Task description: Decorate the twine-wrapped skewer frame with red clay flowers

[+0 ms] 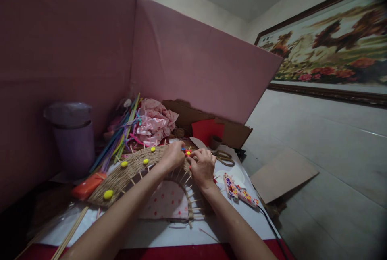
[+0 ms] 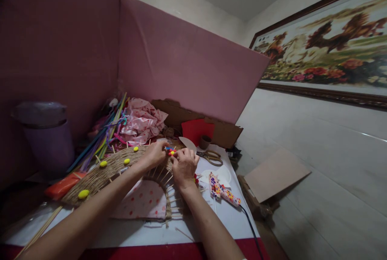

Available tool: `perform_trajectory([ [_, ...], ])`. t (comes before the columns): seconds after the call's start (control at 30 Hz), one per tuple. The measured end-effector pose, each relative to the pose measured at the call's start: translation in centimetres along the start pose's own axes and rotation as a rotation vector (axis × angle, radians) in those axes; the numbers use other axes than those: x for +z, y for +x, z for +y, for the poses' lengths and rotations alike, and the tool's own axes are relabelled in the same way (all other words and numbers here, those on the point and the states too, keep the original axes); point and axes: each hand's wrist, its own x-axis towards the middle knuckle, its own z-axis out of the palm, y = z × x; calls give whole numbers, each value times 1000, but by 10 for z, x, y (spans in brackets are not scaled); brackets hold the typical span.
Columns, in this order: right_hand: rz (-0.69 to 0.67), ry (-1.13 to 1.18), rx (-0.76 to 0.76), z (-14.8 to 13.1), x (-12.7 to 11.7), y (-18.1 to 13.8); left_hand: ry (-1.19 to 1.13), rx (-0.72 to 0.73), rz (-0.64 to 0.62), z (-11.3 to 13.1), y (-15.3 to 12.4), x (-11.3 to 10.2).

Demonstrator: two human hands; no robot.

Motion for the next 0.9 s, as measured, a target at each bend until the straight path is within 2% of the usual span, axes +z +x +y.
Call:
perform_trajectory([
  [0.13, -21, 19, -9, 2, -1, 1, 0, 1, 0, 1, -1, 0],
  [0.3, -26, 50, -95, 8, -16, -6, -9, 2, -4, 0, -1, 1],
  [0.53, -115, -87, -280, 10, -27, -18, -12, 3, -10, 0, -2, 1],
  [0.9, -102, -131, -329, 13, -27, -17, -8, -3, -19, 0, 0, 3],
])
